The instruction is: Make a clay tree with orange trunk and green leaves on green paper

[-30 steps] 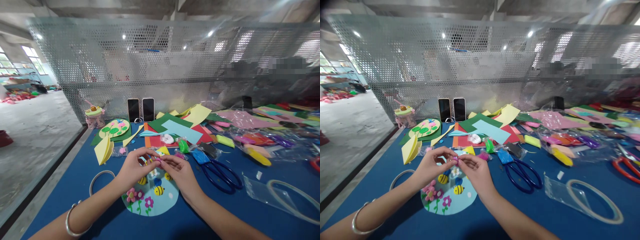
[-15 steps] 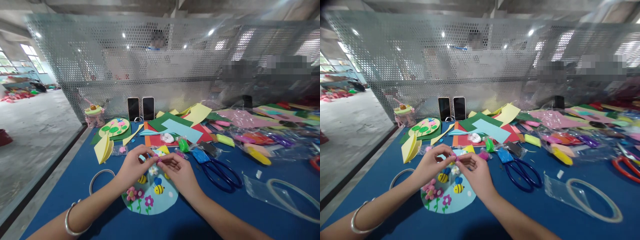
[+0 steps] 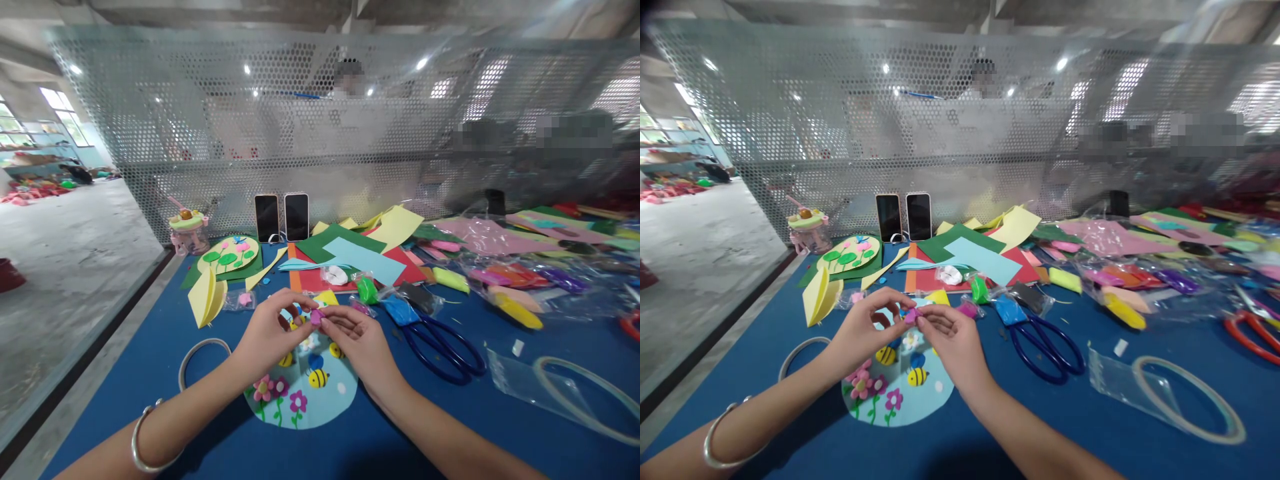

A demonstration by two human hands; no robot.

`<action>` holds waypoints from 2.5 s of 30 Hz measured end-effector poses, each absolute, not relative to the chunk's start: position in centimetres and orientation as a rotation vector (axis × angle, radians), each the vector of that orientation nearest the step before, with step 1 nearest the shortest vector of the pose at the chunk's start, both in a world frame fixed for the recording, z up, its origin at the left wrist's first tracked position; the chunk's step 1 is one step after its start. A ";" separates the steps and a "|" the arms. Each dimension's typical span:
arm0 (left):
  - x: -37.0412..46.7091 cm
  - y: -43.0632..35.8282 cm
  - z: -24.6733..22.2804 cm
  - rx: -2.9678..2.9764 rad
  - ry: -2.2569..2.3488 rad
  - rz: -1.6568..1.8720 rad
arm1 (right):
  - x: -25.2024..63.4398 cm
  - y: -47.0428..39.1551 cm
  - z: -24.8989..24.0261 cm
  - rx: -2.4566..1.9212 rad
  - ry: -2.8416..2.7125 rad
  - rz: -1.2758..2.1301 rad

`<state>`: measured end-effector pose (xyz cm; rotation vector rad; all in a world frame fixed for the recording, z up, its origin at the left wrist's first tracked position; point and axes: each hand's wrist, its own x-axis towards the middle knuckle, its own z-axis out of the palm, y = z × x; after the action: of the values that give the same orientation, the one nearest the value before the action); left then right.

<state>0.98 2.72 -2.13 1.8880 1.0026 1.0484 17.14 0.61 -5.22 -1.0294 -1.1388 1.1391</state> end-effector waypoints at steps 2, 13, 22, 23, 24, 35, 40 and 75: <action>1.0 2.7 -2.3 1.941 1.001 1.085 | 17.1 0.4 -5.1 -1.015 -1.145 1.173; 0.7 2.6 -3.3 2.346 1.041 1.152 | 16.8 0.5 -5.0 -1.041 -1.068 1.181; 0.6 3.0 -2.8 2.408 0.971 1.134 | 17.1 0.5 -5.0 -0.999 -1.175 1.238; 0.4 3.1 -2.5 2.408 0.967 1.166 | 17.1 0.5 -4.8 -0.982 -1.197 1.260; 0.1 3.3 -2.1 2.399 0.974 1.205 | 17.1 0.4 -4.6 -0.961 -1.217 1.263; -5.7 2.8 0.0 2.227 1.316 1.202 | 18.4 -6.9 -3.5 -1.069 -2.294 0.276; -7.7 2.3 -2.2 2.229 1.336 0.979 | 18.9 -8.6 -5.1 -1.038 -2.333 -0.106; -6.2 1.7 -4.0 1.770 1.228 0.801 | 21.3 -4.7 -4.9 -1.352 -1.246 1.329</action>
<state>-6.23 1.71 -4.01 1.7697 1.2281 0.8012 21.26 -4.69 -4.93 -1.3522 -1.2465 1.3286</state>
